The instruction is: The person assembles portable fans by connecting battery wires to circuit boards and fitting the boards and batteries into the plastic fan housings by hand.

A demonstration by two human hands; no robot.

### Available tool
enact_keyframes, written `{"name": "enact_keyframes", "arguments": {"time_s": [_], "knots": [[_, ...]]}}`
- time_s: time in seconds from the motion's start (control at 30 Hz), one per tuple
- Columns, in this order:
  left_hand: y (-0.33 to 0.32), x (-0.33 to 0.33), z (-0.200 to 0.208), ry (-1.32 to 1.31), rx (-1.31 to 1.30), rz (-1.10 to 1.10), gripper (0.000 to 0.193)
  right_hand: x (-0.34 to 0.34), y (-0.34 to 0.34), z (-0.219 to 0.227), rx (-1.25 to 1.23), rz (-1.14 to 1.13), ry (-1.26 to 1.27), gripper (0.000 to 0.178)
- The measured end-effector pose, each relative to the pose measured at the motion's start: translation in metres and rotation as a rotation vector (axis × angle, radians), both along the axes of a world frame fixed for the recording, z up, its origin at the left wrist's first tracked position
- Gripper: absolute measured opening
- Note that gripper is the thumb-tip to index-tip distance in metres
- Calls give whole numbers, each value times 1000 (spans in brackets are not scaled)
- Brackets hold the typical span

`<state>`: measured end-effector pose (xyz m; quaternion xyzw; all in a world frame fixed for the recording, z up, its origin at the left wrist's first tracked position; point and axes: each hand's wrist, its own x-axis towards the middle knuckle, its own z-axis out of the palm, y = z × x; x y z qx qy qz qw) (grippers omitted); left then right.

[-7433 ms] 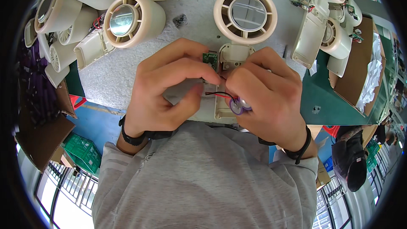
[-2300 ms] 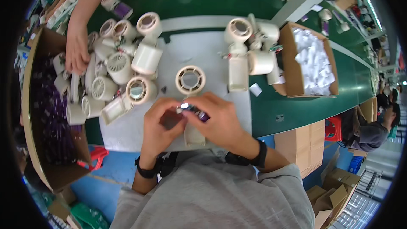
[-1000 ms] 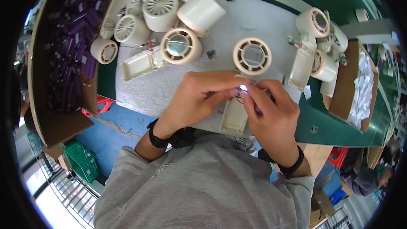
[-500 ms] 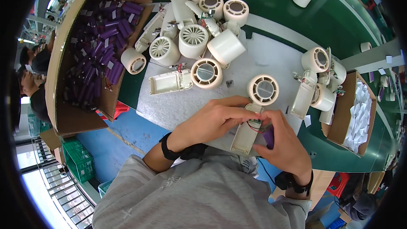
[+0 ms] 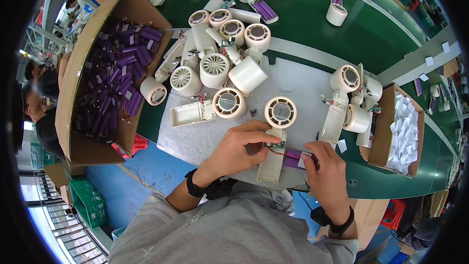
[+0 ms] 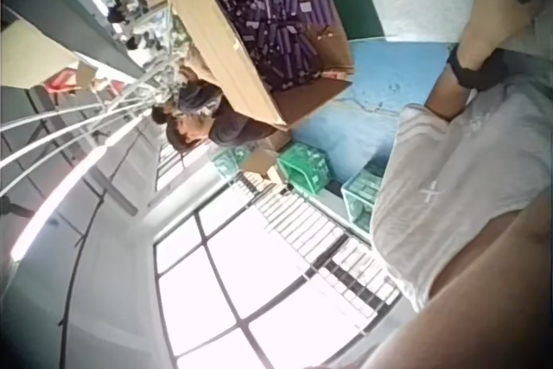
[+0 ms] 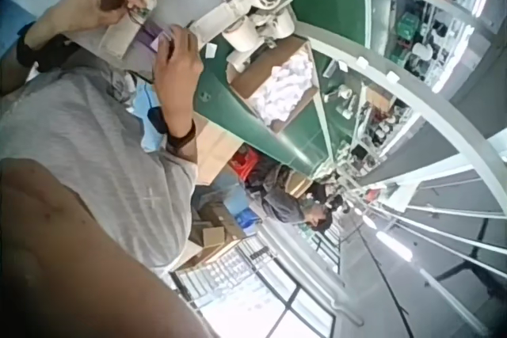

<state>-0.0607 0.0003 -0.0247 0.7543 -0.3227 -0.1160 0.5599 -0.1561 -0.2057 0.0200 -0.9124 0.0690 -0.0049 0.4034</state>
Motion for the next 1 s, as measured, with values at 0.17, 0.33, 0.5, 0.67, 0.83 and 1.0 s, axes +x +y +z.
{"name": "enact_keyframes", "arguments": {"time_s": [0.17, 0.33, 0.5, 0.67, 0.83, 1.0], "knots": [[4, 0, -2, 5, -23, -18, 38, -7, 4, 4, -346, 136, -187, 16], [7, 1, 8, 80, 22, -69, 40, -8, 4, 4, -391, 263, -255, 14], [2, -3, 4, 75, -6, -37, 39, -8, 7, 2, -493, 325, -243, 13], [-1, -6, 9, 186, -12, -2, 36, -6, 9, 4, -556, 340, -212, 13], [-2, -7, 8, 206, -35, 20, 33, -6, 3, 5, -409, 262, -207, 13], [-1, -9, 7, 211, -36, 39, 32, -9, 3, 4, -356, 256, -250, 11]]}}
